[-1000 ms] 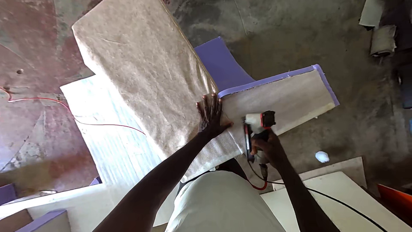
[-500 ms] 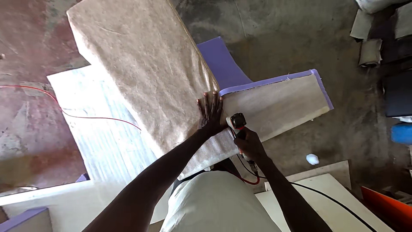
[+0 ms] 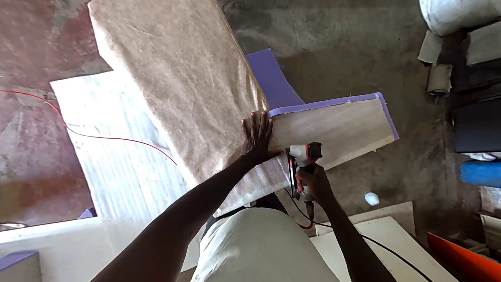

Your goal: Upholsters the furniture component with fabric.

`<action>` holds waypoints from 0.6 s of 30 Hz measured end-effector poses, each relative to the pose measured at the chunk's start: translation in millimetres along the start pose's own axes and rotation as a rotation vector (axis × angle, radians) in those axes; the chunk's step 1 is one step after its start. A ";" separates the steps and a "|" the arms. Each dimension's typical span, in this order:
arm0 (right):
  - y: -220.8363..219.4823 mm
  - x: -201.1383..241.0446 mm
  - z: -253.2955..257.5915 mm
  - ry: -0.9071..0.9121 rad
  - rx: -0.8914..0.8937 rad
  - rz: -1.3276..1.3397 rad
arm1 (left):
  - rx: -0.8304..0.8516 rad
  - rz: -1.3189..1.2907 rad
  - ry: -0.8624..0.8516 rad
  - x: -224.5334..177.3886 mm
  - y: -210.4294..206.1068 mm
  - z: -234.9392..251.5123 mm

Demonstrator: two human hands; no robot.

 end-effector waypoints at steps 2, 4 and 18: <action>-4.7 0.9 1.2 0.006 0.028 -0.055 | -0.005 0.007 -0.005 -0.2 -0.4 0.4; -13.4 1.4 4.5 0.005 0.047 -0.107 | -0.012 0.011 -0.007 0.5 0.0 0.9; -20.5 -0.7 12.6 -0.003 0.035 -0.154 | -0.045 0.005 -0.031 1.7 -1.5 0.4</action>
Point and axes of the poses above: each hand's wrist, its own z-axis towards the middle knuckle, its own y-axis out of the back of the hand, x = y × z, the point moved 4 cm from there along z, towards the middle knuckle, and after that the axes turned 15 degrees about -x, right-handed, at the moved point
